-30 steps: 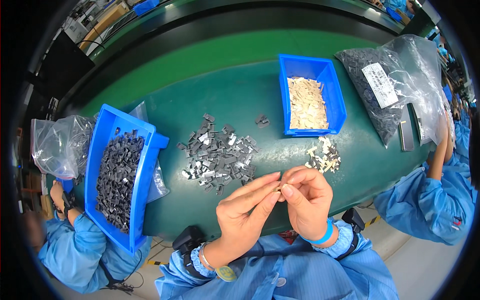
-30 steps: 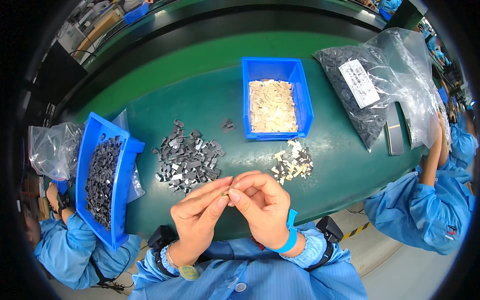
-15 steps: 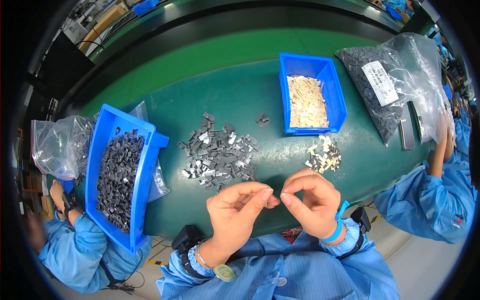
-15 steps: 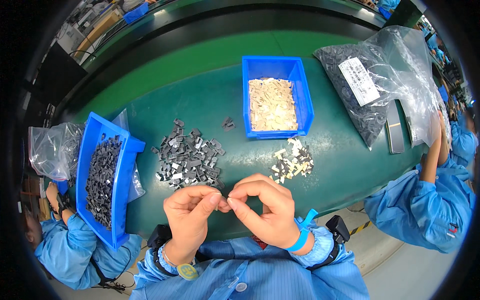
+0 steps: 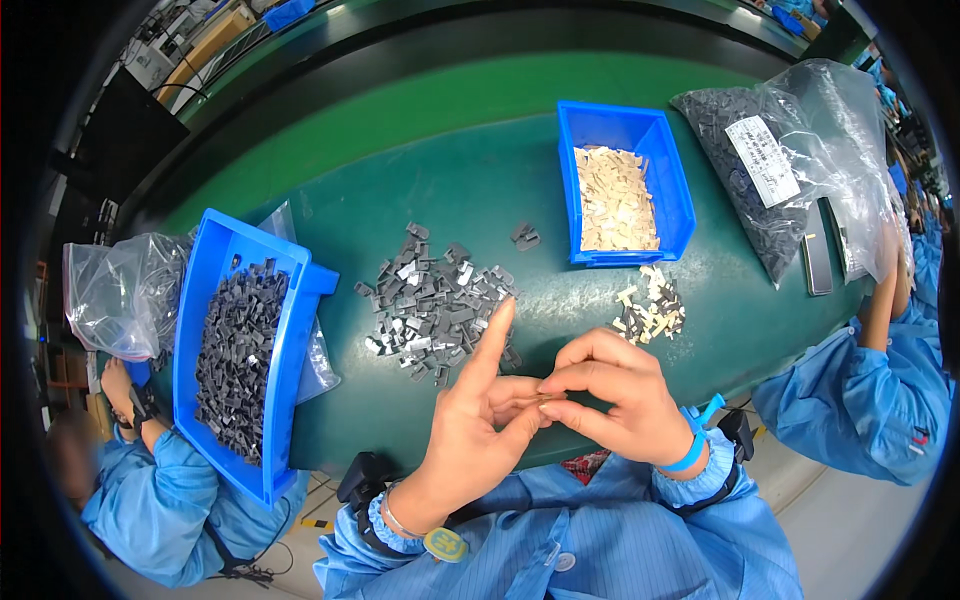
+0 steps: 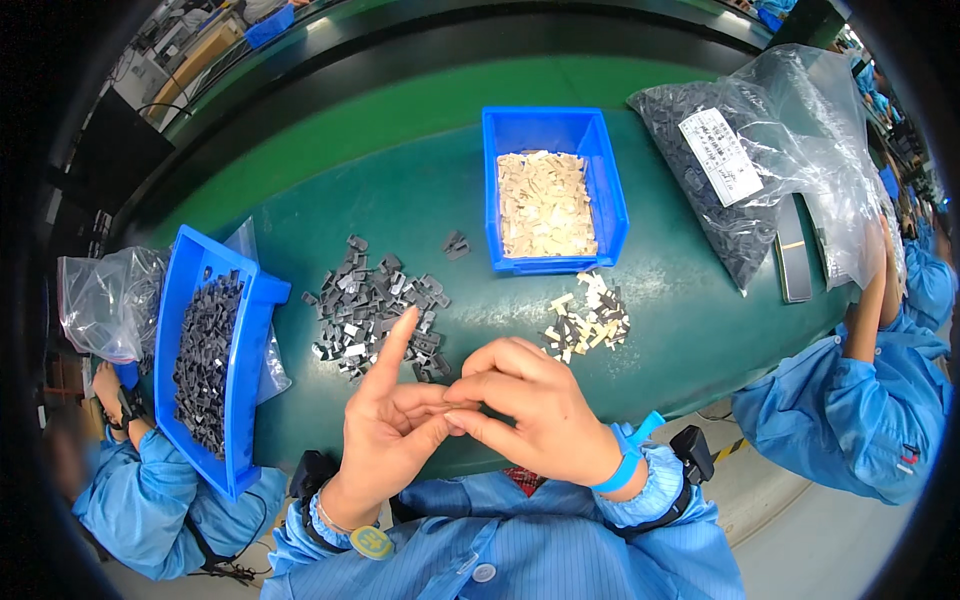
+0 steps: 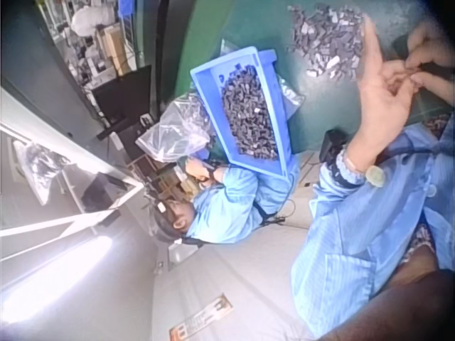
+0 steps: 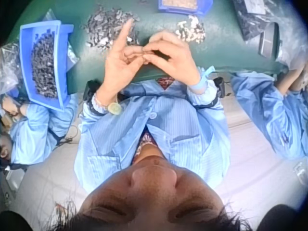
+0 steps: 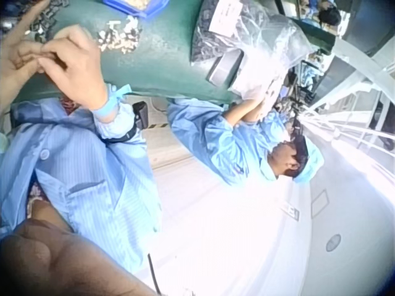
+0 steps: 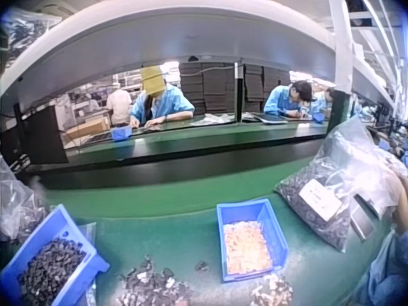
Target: Assembling small grey and beige plastic or rubber components at a manufacturing workbench.
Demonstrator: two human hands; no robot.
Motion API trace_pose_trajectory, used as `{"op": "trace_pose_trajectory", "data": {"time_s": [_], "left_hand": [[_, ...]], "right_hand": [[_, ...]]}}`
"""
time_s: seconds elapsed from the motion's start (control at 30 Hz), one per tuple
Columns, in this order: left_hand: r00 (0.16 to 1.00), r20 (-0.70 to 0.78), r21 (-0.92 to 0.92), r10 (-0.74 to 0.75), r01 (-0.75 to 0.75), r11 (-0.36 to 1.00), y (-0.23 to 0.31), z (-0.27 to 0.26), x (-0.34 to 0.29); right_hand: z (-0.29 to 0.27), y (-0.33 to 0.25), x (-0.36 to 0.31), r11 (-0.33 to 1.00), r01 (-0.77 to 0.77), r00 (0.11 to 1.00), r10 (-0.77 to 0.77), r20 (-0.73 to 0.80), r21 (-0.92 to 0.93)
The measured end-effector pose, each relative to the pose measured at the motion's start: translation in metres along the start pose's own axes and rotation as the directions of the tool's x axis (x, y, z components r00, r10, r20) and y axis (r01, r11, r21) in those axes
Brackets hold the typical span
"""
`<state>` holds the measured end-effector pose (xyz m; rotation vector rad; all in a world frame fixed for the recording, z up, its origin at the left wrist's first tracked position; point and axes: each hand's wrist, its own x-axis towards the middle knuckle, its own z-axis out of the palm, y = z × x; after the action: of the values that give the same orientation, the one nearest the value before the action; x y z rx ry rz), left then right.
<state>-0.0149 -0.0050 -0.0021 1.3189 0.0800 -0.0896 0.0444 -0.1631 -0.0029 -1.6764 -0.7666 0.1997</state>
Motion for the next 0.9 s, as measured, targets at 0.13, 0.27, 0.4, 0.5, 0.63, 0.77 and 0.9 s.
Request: {"op": "trace_pose_trajectory", "data": {"time_s": [0.13, 0.27, 0.4, 0.5, 0.63, 0.77, 0.9], "left_hand": [[0.998, 0.016, 0.062, -0.055, 0.054, 0.997, 0.000, -0.002, -0.002], [0.988, 0.027, -0.106, -0.150, 0.152, 0.983, 0.001, -0.003, 0.001], [0.989, 0.009, -0.164, -0.150, 0.149, 0.975, 0.001, -0.002, -0.002], [0.996, 0.003, -0.142, -0.087, 0.086, 0.986, -0.001, -0.003, -0.006], [0.996, -0.008, 0.128, 0.091, -0.089, 0.988, 0.001, -0.001, -0.008], [0.984, -0.013, 0.283, 0.179, -0.168, 0.944, 0.005, 0.001, -0.009], [0.963, 0.075, 0.457, 0.258, -0.263, 0.850, 0.006, -0.005, -0.008]], "right_hand": [[0.000, -0.001, 0.000, 0.974, 0.097, 0.995, -0.094, 0.024, -0.203], [0.011, 0.004, -0.008, 0.975, -0.042, 0.980, 0.082, -0.182, 0.218], [0.015, 0.005, -0.008, 0.984, -0.011, 0.973, 0.052, -0.225, 0.177], [0.008, -0.003, -0.004, 0.938, 0.220, 0.943, -0.276, -0.189, -0.268], [-0.002, -0.008, 0.002, 0.847, 0.298, 0.939, -0.344, -0.026, -0.440], [-0.006, -0.009, 0.004, 0.863, 0.305, 0.945, -0.325, 0.018, -0.403], [-0.005, -0.012, 0.005, 0.816, 0.358, 0.928, -0.366, 0.074, -0.454]]}}
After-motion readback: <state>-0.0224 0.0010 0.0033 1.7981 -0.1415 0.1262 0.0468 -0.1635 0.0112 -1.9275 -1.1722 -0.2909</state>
